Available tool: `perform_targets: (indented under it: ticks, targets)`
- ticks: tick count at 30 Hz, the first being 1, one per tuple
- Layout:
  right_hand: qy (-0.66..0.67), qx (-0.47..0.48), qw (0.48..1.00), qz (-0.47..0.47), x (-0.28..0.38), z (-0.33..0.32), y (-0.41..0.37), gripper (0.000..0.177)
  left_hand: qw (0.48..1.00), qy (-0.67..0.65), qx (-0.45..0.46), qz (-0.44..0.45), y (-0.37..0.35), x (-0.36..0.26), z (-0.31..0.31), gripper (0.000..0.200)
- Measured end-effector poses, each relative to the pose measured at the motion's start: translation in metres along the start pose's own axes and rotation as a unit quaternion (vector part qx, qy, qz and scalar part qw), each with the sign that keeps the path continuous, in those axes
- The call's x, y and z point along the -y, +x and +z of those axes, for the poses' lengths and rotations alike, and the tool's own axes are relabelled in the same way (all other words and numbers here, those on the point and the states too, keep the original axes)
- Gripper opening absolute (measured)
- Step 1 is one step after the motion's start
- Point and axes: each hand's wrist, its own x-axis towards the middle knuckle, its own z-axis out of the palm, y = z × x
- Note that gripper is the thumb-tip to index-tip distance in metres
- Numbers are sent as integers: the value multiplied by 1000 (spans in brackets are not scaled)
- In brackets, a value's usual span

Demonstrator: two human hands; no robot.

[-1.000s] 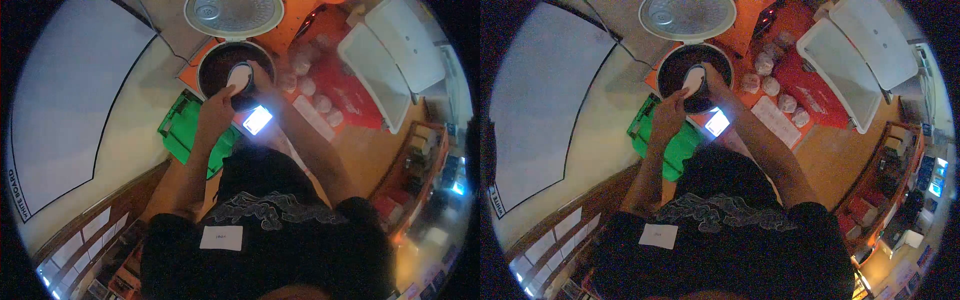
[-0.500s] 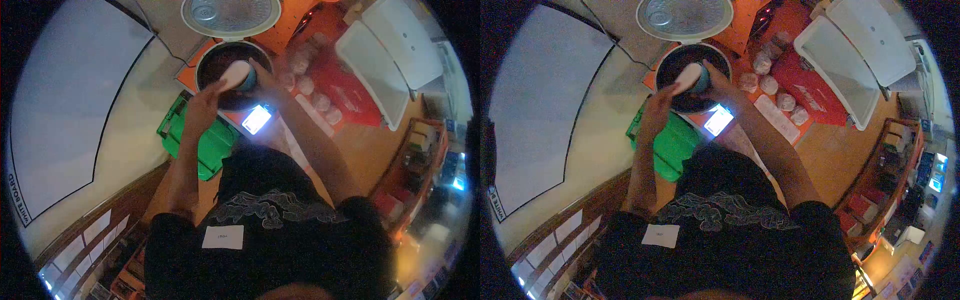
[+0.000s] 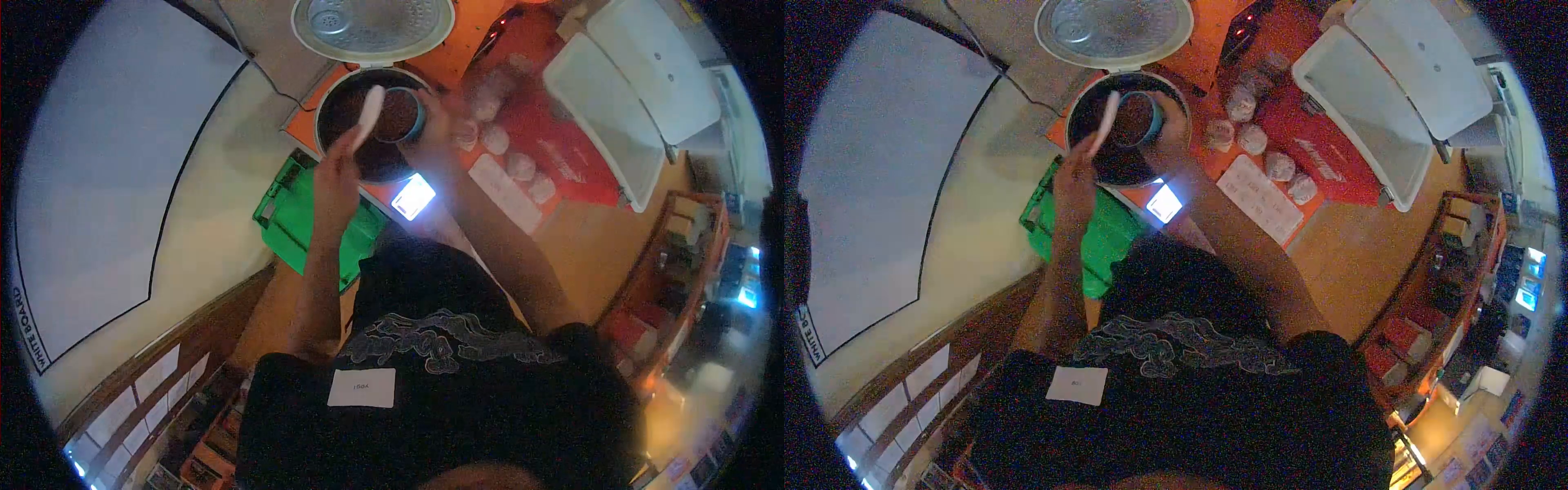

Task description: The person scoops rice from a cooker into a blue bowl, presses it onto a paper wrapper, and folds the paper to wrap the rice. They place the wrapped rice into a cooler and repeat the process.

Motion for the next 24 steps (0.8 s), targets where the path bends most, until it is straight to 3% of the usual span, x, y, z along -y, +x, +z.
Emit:
perform_targets:
  ticks: [1, 2, 3, 4, 5, 6, 7, 9, 10, 12, 13, 14, 15, 16, 17, 18, 19, 20, 21, 22, 23, 24]
  targets:
    - [2, -37, 998, -51, -9, 5, -2, 35, 1000, 1, -2, -2, -2, 9, 7, 32]
    - [4, -34, 998, -53, -17, 7, 3, 35, 994, 84, -29, 71, -4, 25, 17, 32]
    - [228, -56, 963, 133, -23, 9, 9, 34, 974, 166, -53, 144, -5, 31, 24, 33]
    - [432, -74, 844, 309, -36, 9, 14, 33, 974, 166, -54, 144, -7, 18, 26, 33]
    - [431, -71, 844, 311, -54, 8, 14, 33, 990, 121, -12, 72, -13, 5, 27, 32]
    - [324, -48, 911, 249, -86, 6, 9, 33, 997, 76, 31, 0, -16, -4, 26, 32]
    - [211, -26, 960, 180, -92, 5, 8, 32, 996, 78, 32, 1, -12, -1, 22, 32]
    - [154, -22, 978, 137, -86, -7, 6, 33, 977, -71, 99, -173, -2, 7, 15, 33]
    - [94, -20, 991, 92, -72, -9, 6, 33, 977, -71, 97, -174, -5, 7, 14, 33]
    - [89, -26, 993, 71, -39, -5, 10, 31, 936, -243, 11, -254, -4, 3, 15, 32]
    - [83, -36, 994, 53, -19, -2, 10, 29, 936, -243, 14, -254, -4, 12, 28, 32]
    - [78, -44, 995, 34, -1, 1, 10, 28, 993, -103, -45, -46, -4, 29, 50, 32]
    - [73, -52, 996, 15, 12, 3, 9, 26, 980, 45, -101, 164, -3, 25, 58, 33]
    - [68, -61, 996, 1, 17, 4, 6, 25, 981, 45, -99, 163, -6, 23, 55, 33]
    - [146, -44, 985, 80, 0, -1, 13, 24, 999, -32, -23, 27, -7, 23, 48, 33]
    - [147, -45, 985, 79, -11, -5, 22, 24, 987, -107, 52, -111, -4, 14, 39, 34]
    - [325, -33, 924, 200, -18, -7, 28, 26, 987, -105, 53, -114, -3, 8, 28, 34]
    - [486, -18, 817, 309, -24, -11, 30, 29, 967, -168, 47, -188, 0, 2, 18, 33]
    - [486, -17, 818, 307, -15, -16, 28, 29, 938, -230, 40, -258, 5, -1, 13, 32]
    - [194, -2, 975, 105, 3, -22, 21, 32, 938, -230, 41, -256, 7, 1, 12, 32]
    - [-128, 10, 986, -110, 15, -25, 17, 35, 988, -94, 24, -117, 9, 5, 12, 30]
    - [-129, 7, 985, -111, 18, -24, 19, 35, 999, 44, 4, 28, 11, 2, 11, 29]
